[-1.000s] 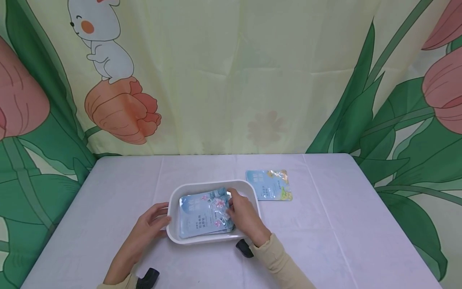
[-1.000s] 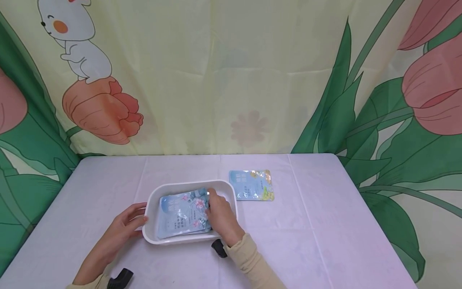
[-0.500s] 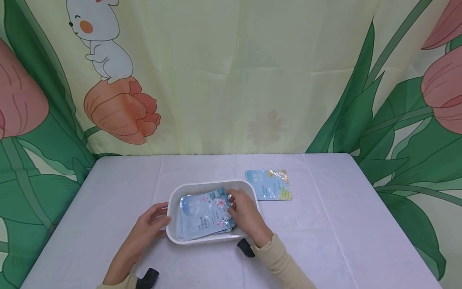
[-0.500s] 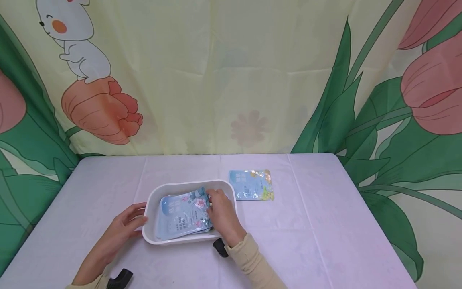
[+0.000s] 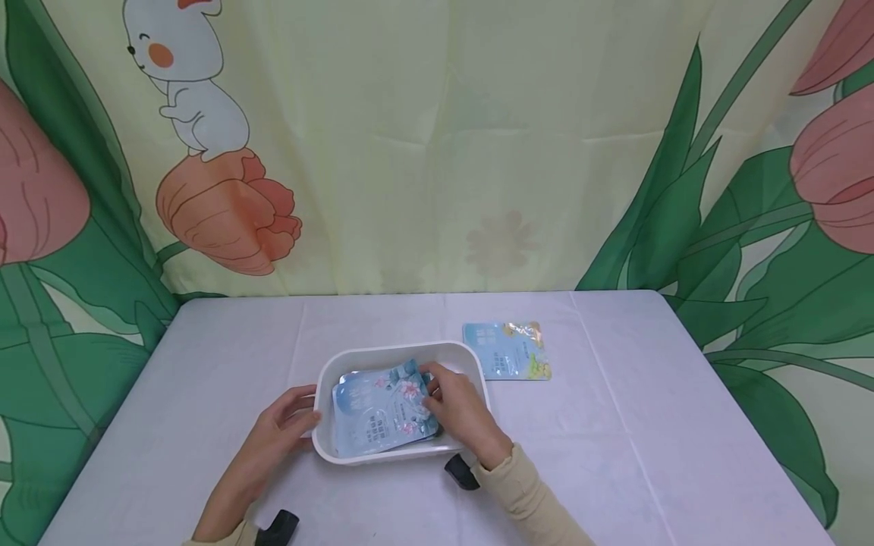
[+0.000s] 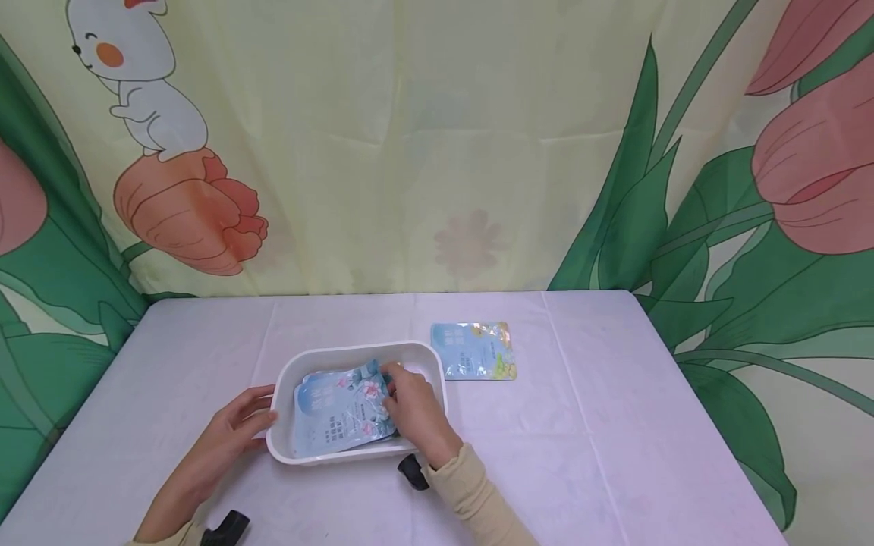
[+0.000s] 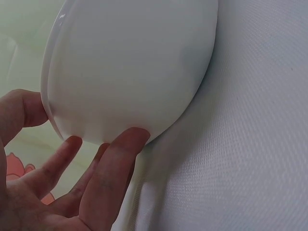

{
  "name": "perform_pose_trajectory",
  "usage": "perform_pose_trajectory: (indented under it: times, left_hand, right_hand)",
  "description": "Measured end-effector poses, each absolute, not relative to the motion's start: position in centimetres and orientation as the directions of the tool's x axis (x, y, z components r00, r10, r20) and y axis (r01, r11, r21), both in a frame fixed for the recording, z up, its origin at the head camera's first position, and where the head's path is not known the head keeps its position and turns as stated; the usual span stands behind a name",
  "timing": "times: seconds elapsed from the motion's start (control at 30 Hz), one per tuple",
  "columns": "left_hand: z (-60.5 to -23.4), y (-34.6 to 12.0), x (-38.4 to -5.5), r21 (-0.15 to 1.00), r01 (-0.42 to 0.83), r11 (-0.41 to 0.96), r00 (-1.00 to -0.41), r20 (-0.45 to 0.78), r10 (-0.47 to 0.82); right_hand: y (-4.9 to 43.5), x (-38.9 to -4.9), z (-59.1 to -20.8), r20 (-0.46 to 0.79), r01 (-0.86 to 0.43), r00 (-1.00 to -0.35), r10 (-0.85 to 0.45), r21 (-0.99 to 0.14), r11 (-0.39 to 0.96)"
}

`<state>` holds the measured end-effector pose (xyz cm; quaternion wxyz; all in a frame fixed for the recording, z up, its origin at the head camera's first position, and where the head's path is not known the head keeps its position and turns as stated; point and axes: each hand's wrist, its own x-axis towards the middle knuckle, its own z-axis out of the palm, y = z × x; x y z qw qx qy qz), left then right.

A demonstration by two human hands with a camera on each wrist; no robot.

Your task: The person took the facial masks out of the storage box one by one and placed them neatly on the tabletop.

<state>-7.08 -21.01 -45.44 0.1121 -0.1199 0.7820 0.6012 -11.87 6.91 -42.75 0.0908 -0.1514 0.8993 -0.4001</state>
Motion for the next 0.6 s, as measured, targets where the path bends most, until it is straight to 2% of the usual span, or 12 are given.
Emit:
perform_pose_trajectory:
  times: [0.6]
  left_hand:
    - [-45.41, -21.17, -7.09, 0.922, -0.321, 0.218, -0.946, -0.322, -0.031]
  right_hand:
    - [7.52, -12.03, -42.13, -0.048, -0.188, -0.928, -0.370, -0.797, 0.575]
